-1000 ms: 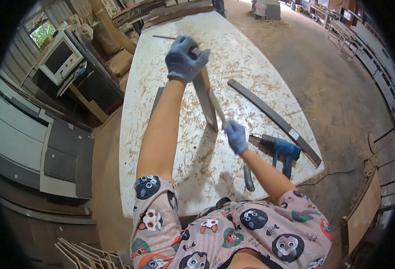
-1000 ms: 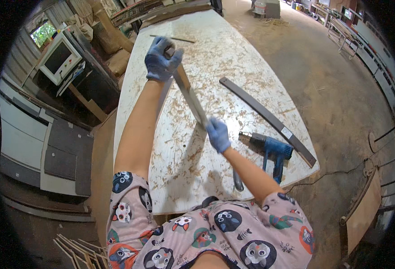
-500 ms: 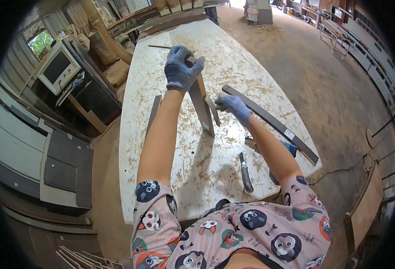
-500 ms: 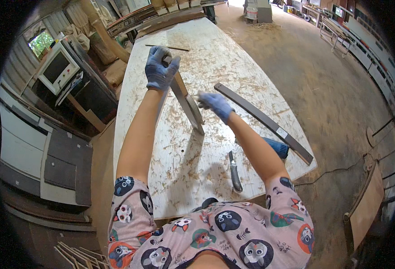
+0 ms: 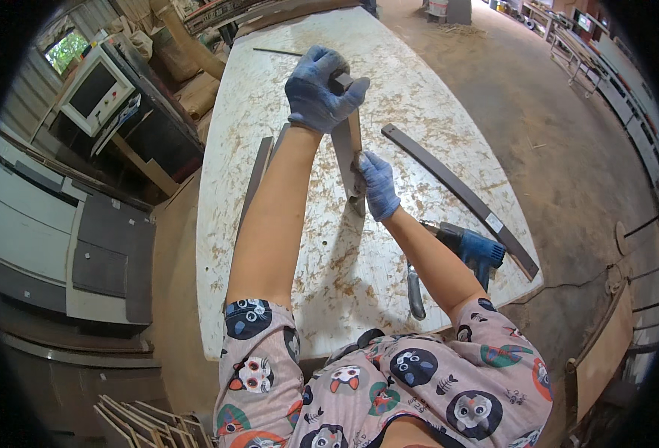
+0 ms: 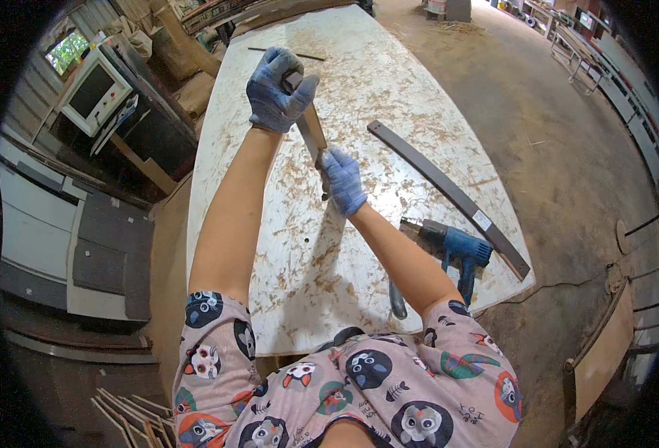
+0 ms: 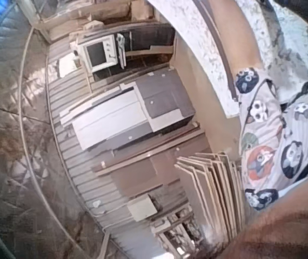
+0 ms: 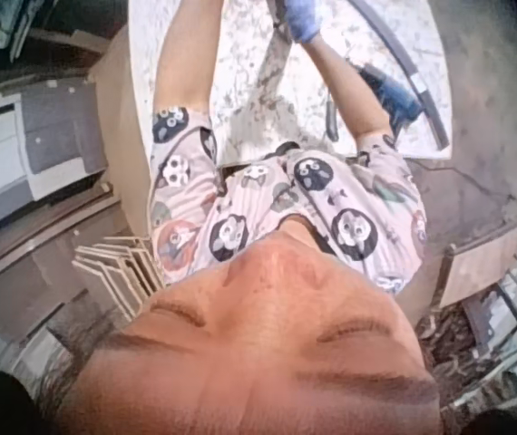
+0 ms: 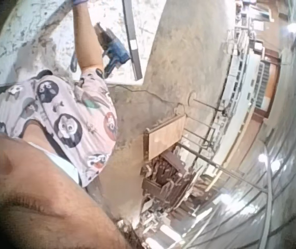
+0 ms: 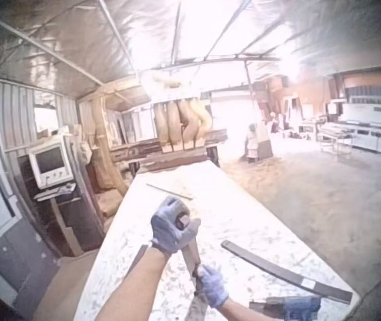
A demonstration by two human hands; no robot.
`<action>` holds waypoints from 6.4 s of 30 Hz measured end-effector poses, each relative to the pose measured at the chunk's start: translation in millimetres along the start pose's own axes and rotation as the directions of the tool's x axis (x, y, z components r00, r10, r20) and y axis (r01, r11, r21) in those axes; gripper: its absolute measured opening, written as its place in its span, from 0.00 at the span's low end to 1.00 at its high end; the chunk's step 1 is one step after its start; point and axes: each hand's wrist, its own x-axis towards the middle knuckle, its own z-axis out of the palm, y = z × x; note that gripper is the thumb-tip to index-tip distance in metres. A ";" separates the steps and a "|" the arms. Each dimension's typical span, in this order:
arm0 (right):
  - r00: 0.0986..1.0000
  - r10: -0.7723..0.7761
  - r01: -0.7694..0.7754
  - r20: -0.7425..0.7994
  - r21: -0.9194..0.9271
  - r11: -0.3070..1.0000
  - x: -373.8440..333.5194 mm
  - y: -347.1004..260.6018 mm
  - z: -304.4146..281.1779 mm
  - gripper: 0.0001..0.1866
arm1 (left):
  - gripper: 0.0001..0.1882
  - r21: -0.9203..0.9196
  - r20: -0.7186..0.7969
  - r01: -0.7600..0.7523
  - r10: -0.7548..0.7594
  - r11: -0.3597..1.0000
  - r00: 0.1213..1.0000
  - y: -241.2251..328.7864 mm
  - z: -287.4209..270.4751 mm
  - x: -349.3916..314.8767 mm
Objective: The person uses a heat gun to soften the adhesive on long wooden strips and then peels off the veneer layer by hand. The process is repeated for several strips, with the person flipping and repositioning the pieces as needed.
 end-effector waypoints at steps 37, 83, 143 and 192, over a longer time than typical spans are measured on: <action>0.354 0.728 -0.914 0.587 0.053 0.402 -183.4 70.8 4.3 0.19 | 0.20 0.383 0.148 0.686 -0.774 0.619 0.616 -26.0 -109.0 -126.5; 0.701 0.637 0.436 0.321 -0.900 -0.027 -190.5 120.1 -35.3 0.27 | 0.52 0.712 -0.064 0.697 -0.996 -0.085 -0.056 145.1 -77.5 -415.3; 0.724 0.416 0.483 0.550 -0.835 0.263 -462.2 135.8 -53.4 0.22 | 0.07 0.032 -0.199 0.984 -0.966 -0.178 -0.168 421.9 -247.6 -617.4; 0.928 0.174 -0.316 -0.328 -0.944 -0.095 -203.2 -57.4 -493.5 0.31 | 0.12 0.035 0.382 0.985 -0.908 -0.171 -0.172 341.5 -13.4 -483.4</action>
